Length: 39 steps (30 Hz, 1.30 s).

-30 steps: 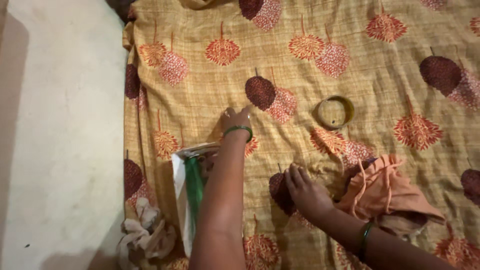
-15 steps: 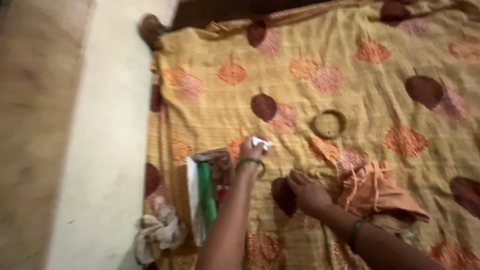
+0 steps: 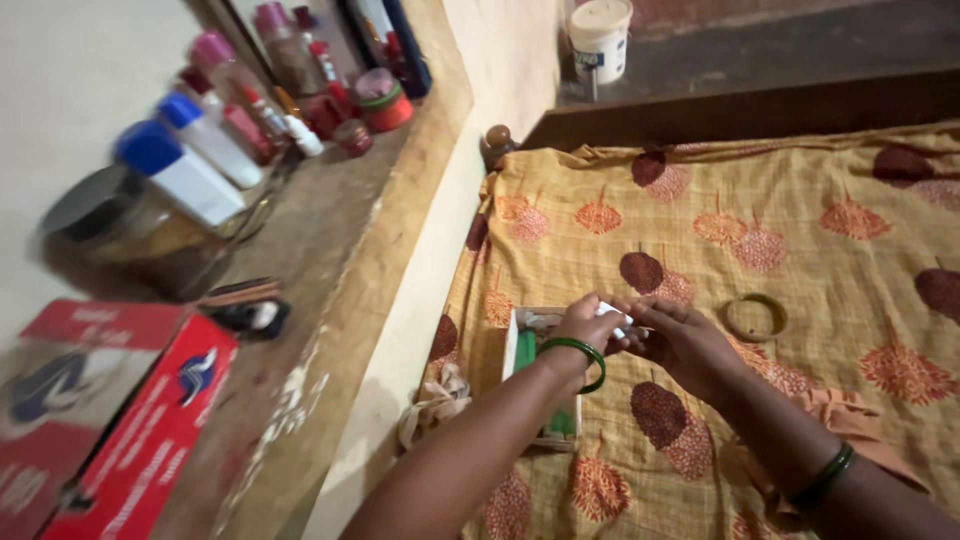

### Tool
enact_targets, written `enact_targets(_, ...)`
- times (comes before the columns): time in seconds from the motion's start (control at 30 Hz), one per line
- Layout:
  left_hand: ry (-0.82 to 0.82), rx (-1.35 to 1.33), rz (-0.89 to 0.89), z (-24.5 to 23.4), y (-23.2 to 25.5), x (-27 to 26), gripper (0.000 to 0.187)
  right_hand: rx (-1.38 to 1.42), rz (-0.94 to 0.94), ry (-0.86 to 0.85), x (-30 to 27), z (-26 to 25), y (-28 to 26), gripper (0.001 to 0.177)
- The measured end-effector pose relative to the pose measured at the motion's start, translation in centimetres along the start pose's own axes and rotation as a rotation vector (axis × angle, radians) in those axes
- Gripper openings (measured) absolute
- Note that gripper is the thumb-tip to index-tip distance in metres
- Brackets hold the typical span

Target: The person organizes personal items on a bed, picking up a comb, pens, and small containers, then placing them into a white plastic box. They also handle a cloth and a roll of tape, moving items between the bed and a nearby shelf.

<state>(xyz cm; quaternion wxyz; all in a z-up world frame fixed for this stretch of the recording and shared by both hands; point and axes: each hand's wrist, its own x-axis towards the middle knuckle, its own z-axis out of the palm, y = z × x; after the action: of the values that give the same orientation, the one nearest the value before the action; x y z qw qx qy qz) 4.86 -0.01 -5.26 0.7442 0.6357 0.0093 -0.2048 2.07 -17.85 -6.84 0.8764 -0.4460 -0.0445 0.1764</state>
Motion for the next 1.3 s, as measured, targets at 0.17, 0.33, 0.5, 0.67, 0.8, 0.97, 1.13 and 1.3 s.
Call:
enact_targets(0.17,0.063,-0.019,0.104,-0.7,1.8,-3.8,0.011,-0.298,-0.006,0.064,-2.7,4.7,-1.9,0.033)
enact_targets(0.33,0.065,-0.007,0.198,-0.7,2.1,-6.1,0.011,-0.255,-0.062,0.198,-4.1,6.1,-2.0,0.027)
enact_targets(0.5,0.207,0.011,0.155,-1.8,4.4,-7.5,0.016,-0.091,-0.116,0.294,-4.8,6.9,-3.4,0.015)
enact_targets(0.67,0.149,-0.086,0.121,-1.5,5.3,-8.5,0.015,0.049,-0.15,0.367,-4.9,9.4,-4.1,0.014)
enact_targets(0.8,0.118,-0.084,0.196,-0.5,5.4,-8.6,0.019,0.163,-0.154,0.291,-4.3,10.7,-3.0,0.016)
enact_targets(0.97,0.146,-0.123,0.329,-0.6,5.9,-8.8,0.02,0.267,-0.227,0.125,-2.9,10.9,-1.7,0.013)
enact_targets(1.13,0.182,-0.086,0.375,-1.9,6.3,-8.7,0.02,0.183,-0.201,0.082,-1.9,11.1,-0.7,0.01)
enact_targets(1.3,0.214,-0.122,0.34,-2.7,5.8,-8.7,0.019,0.127,-0.181,0.032,-1.2,11.6,-0.2,0.01)
